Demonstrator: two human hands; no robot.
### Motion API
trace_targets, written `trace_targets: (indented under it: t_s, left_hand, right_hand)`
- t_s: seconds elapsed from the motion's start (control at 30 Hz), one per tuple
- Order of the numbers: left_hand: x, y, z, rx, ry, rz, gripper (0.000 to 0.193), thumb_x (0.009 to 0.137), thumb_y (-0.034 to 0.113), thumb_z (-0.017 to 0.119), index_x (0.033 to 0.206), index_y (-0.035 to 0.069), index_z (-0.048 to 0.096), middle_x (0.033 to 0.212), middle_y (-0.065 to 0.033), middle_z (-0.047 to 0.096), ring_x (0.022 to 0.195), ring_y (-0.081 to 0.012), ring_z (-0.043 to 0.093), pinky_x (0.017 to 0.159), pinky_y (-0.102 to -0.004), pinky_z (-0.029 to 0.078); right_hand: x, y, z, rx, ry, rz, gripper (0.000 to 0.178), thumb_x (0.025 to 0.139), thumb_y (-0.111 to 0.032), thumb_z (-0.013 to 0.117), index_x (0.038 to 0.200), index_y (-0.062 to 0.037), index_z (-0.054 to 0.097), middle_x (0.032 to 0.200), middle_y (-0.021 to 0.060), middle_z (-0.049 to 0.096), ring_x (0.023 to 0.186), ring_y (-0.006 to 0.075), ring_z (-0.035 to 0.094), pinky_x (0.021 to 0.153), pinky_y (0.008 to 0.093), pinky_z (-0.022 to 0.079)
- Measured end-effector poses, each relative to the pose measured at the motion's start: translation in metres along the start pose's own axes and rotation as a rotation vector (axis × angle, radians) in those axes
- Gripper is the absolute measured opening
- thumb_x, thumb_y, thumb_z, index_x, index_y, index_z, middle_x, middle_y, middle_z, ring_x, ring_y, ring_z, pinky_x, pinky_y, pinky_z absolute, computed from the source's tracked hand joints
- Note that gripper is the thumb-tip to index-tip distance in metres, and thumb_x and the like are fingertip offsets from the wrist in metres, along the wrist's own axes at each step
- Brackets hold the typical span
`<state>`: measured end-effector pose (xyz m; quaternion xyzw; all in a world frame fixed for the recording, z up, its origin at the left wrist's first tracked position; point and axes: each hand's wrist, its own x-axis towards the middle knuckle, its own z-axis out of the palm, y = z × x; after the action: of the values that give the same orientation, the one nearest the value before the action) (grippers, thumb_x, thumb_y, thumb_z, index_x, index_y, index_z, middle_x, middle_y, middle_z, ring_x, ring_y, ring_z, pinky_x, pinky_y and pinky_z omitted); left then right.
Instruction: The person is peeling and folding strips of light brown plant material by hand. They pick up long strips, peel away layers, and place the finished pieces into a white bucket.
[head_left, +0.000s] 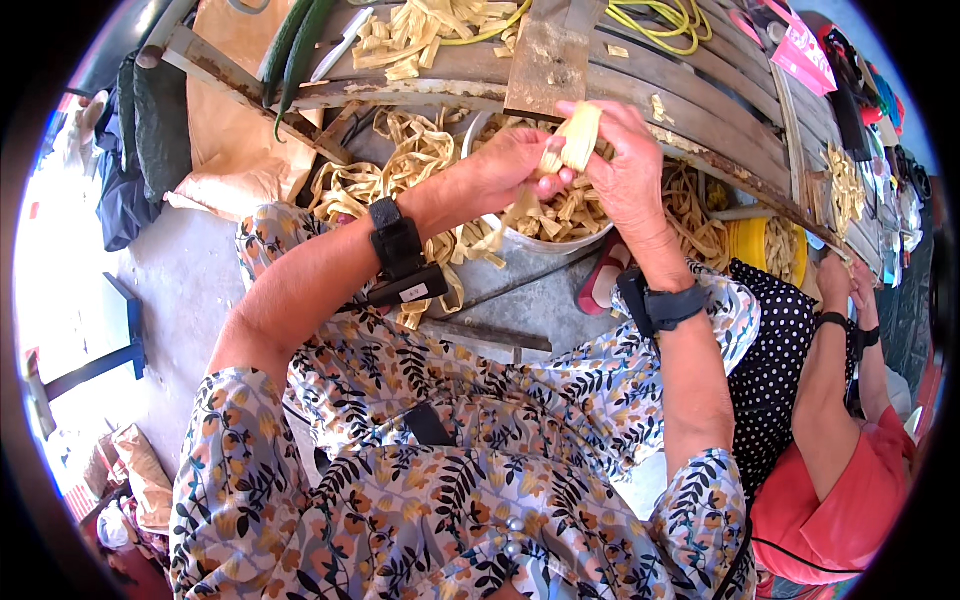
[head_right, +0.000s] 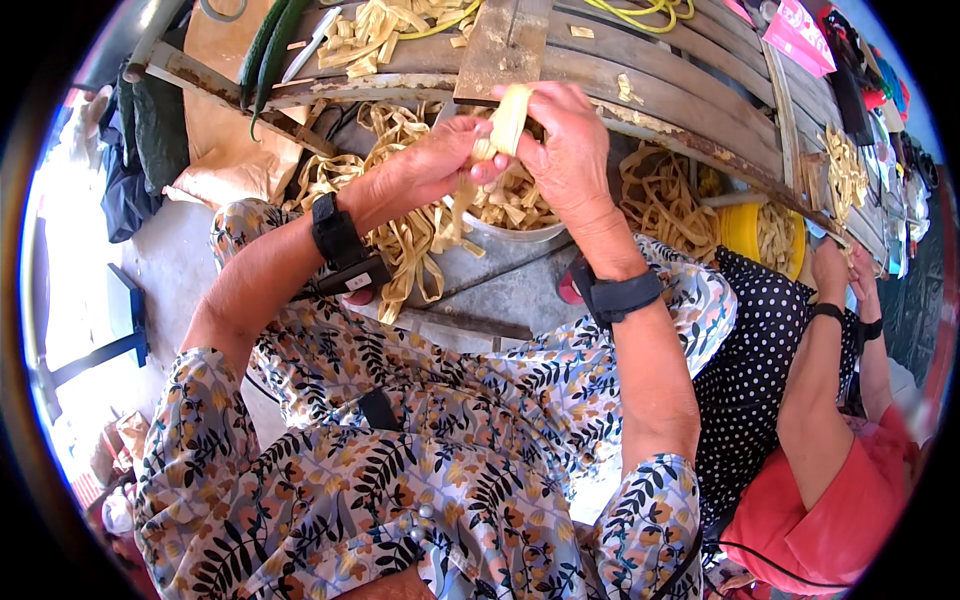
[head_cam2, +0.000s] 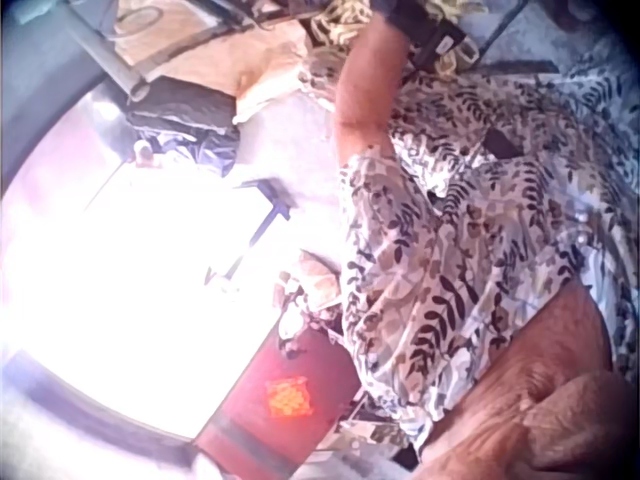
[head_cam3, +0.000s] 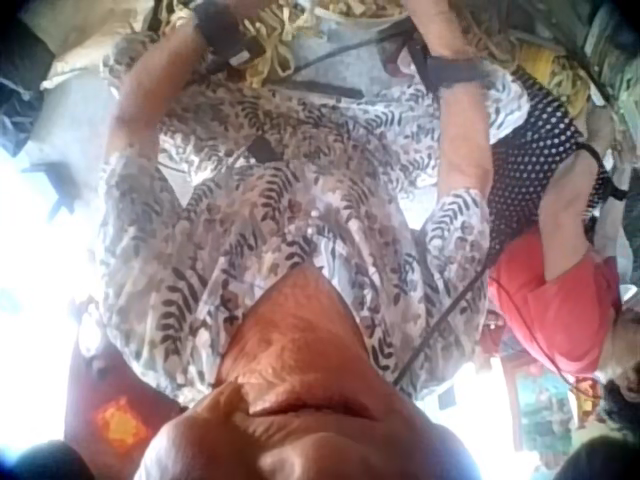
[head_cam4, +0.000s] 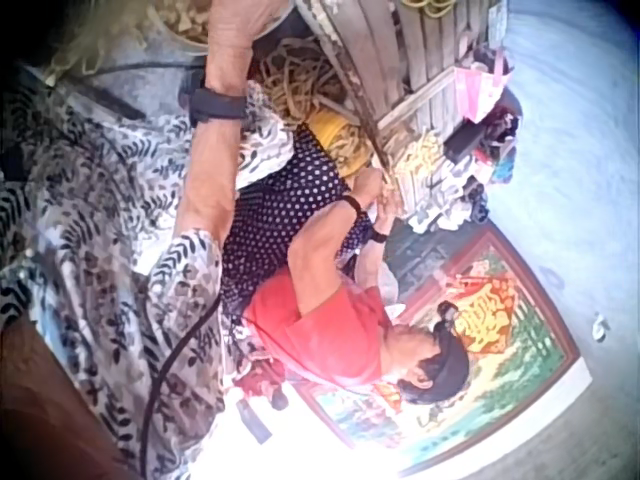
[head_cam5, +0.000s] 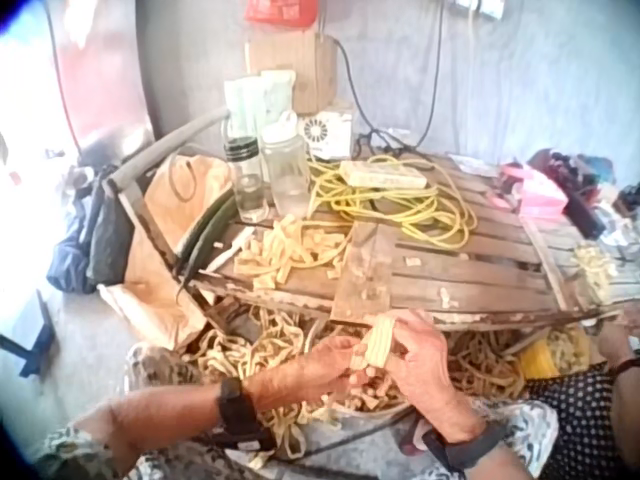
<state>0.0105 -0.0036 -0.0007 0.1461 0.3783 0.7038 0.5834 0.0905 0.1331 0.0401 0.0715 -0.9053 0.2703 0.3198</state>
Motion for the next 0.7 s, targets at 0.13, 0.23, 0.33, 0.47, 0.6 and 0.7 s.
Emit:
trace_targets:
  t_s: [0.13,0.23,0.33,0.47,0.6,0.7]
  left_hand:
    - [-0.001,0.013,0.011,0.494,0.390,0.343,0.019,0.089,0.013,0.048,0.089,-0.003,0.059,0.065,-0.0024,0.055,0.051,-0.0061,0.049,0.048,-0.0190,0.041]
    - [-0.004,0.017,0.012,0.781,0.459,0.507,0.018,0.086,0.013,0.052,0.082,-0.003,0.060,0.062,-0.0052,0.058,0.047,-0.0080,0.052,0.045,-0.0223,0.042]
    - [-0.011,0.022,0.014,0.927,0.382,0.538,0.019,0.087,0.013,0.050,0.081,-0.003,0.059,0.060,-0.0033,0.055,0.049,-0.0070,0.052,0.045,-0.0223,0.042]
    - [-0.012,0.016,0.011,1.075,0.319,0.548,0.019,0.087,0.017,0.052,0.084,-0.001,0.055,0.059,-0.0033,0.054,0.051,-0.0065,0.053,0.045,-0.0226,0.042]
    - [-0.010,0.015,0.009,1.207,0.361,0.481,0.027,0.085,0.022,0.056,0.100,0.002,0.047,0.064,-0.0069,0.056,0.051,-0.0075,0.053,0.045,-0.0231,0.042]
    - [-0.004,0.012,0.008,1.155,0.454,0.414,0.023,0.086,0.021,0.054,0.098,0.002,0.048,0.068,-0.0062,0.057,0.049,-0.0078,0.051,0.044,-0.0223,0.041]
  right_hand:
    - [-0.004,-0.008,0.004,-0.242,0.043,0.186,0.020,0.073,-0.023,0.065,0.088,-0.0105,0.066,0.076,0.0037,0.060,0.068,0.0160,0.055,0.058,0.0292,0.044]
    - [-0.001,-0.008,-0.001,0.135,-0.343,0.719,0.024,0.076,-0.028,0.063,0.090,-0.0079,0.065,0.069,0.0042,0.059,0.061,0.0083,0.054,0.052,0.0278,0.042]
    - [-0.002,-0.005,0.003,0.493,-0.335,0.848,0.025,0.081,-0.028,0.062,0.087,-0.0049,0.066,0.069,0.0001,0.061,0.060,0.0039,0.053,0.052,0.0222,0.044]
    - [-0.009,-0.001,0.007,0.692,-0.302,0.948,0.021,0.081,-0.024,0.063,0.084,-0.0038,0.067,0.071,-0.0024,0.061,0.061,0.0045,0.053,0.054,0.0204,0.044]
    - [-0.016,0.006,0.024,0.316,-0.141,0.600,0.010,0.073,-0.009,0.060,0.071,-0.0004,0.063,0.071,0.0015,0.062,0.059,0.0114,0.053,0.055,0.0280,0.043]
    - [-0.017,0.002,0.025,0.151,0.031,0.337,0.007,0.070,-0.005,0.060,0.073,0.0005,0.063,0.091,0.0055,0.062,0.078,0.0180,0.055,0.072,0.0281,0.045]
